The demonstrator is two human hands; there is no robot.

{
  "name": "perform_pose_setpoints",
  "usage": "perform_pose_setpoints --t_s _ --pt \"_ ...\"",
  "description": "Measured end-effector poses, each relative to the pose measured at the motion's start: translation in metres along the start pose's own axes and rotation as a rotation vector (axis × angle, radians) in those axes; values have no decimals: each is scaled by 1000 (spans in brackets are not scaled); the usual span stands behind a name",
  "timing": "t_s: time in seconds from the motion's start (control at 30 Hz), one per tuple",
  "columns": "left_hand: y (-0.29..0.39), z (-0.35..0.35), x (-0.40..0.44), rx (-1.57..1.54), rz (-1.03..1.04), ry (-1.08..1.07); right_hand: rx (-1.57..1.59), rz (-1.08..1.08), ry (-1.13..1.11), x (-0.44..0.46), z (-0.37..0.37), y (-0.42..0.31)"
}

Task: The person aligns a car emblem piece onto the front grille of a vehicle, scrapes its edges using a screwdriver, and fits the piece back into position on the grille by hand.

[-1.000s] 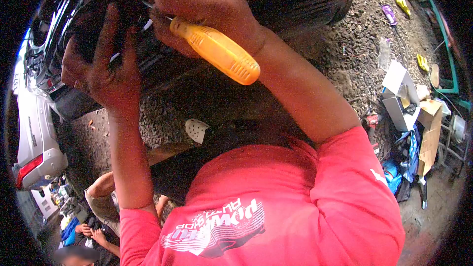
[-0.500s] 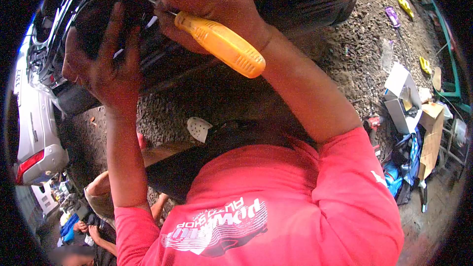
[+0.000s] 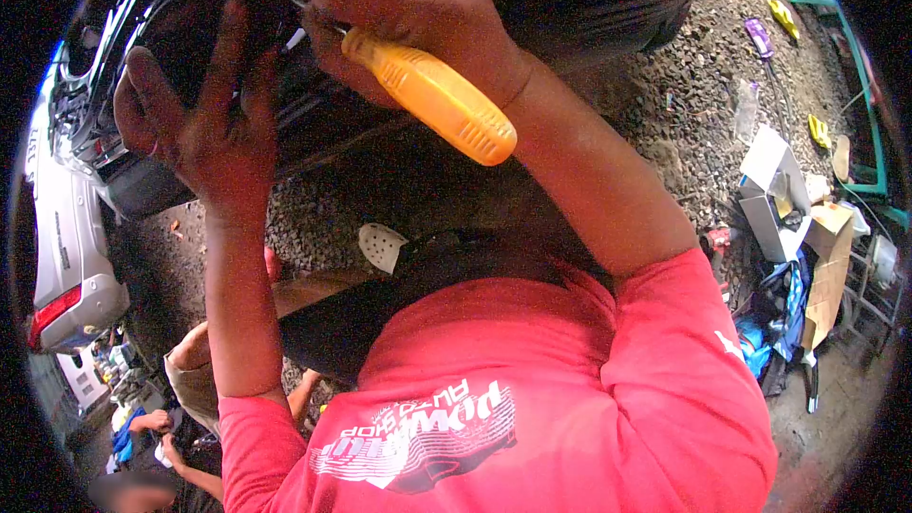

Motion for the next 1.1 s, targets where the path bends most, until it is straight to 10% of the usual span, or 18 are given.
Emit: perform_pose_setpoints --t_s 1.1 --pt "1 -1 4 -34 17 2 71 86 -87 1 0 -2"
Point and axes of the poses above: each hand's wrist, its own x-axis towards the middle knuckle, its own z-axis out of the palm, y = z × x, the point moved 8 cm from there along x, towards the middle knuckle, and after that the axes turned 7 degrees about x, right-handed, at the moved point
